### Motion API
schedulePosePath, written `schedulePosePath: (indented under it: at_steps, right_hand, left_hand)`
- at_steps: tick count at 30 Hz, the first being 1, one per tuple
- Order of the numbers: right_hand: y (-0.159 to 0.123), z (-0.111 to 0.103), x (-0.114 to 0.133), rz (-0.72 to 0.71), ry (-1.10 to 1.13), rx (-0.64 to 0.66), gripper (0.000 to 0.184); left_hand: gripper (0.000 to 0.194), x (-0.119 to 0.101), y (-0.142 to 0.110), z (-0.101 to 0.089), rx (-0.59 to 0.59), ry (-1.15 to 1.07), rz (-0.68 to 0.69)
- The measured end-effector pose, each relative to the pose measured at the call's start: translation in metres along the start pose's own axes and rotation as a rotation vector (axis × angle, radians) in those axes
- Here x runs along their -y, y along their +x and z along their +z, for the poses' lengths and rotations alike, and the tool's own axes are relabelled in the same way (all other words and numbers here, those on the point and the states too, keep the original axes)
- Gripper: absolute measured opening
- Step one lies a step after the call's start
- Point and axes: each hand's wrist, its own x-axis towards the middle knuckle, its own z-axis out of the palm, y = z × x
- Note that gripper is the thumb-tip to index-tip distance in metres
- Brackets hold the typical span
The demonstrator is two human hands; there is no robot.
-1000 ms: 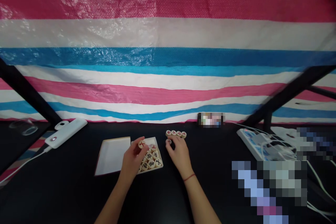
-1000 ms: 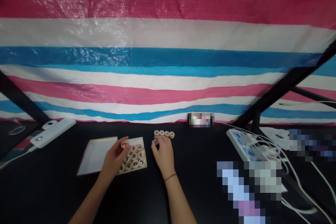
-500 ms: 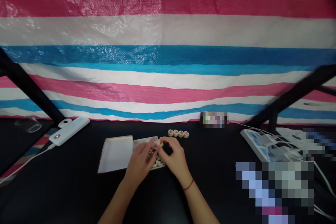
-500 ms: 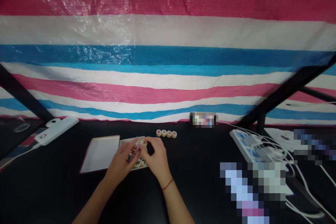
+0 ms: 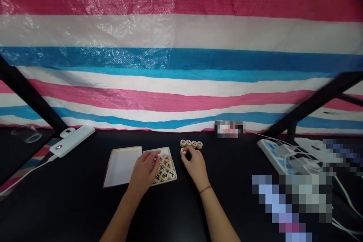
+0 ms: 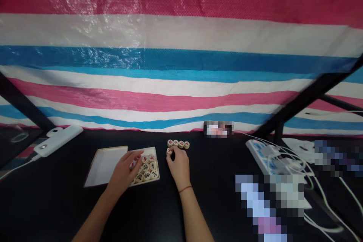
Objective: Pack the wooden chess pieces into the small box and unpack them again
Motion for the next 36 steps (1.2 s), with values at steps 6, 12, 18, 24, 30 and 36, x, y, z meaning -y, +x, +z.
schedulePosePath:
  at_steps: [6,12,18,24,30,36]
  right_hand:
    - [-0.001,0.004,0.000,-0.019,-0.056,-0.020,0.012]
    - [-0.001,0.005,-0.001,-0.036,-0.054,-0.035,0.009]
    - [0.000,0.006,-0.002,-0.049,-0.058,-0.060,0.010]
    - [-0.001,0.007,-0.001,-0.044,-0.058,-0.052,0.010]
    - [0.000,0.009,-0.004,-0.060,-0.058,-0.067,0.013]
    - [0.001,0.011,-0.011,-0.060,-0.027,-0.070,0.016]
  left_hand:
    - [0.024,-0.001,0.002,-0.001,-0.023,-0.011,-0.003]
    - [0.024,0.002,0.002,-0.001,-0.007,0.003,-0.018]
    - [0.025,0.004,0.003,-0.003,-0.004,0.007,-0.012]
    - [0.025,0.006,0.003,-0.004,-0.014,0.028,-0.012]
    - [0.025,0.009,0.004,-0.005,-0.027,0.039,-0.025]
    - [0.026,0.013,0.004,-0.003,-0.019,0.057,-0.020]
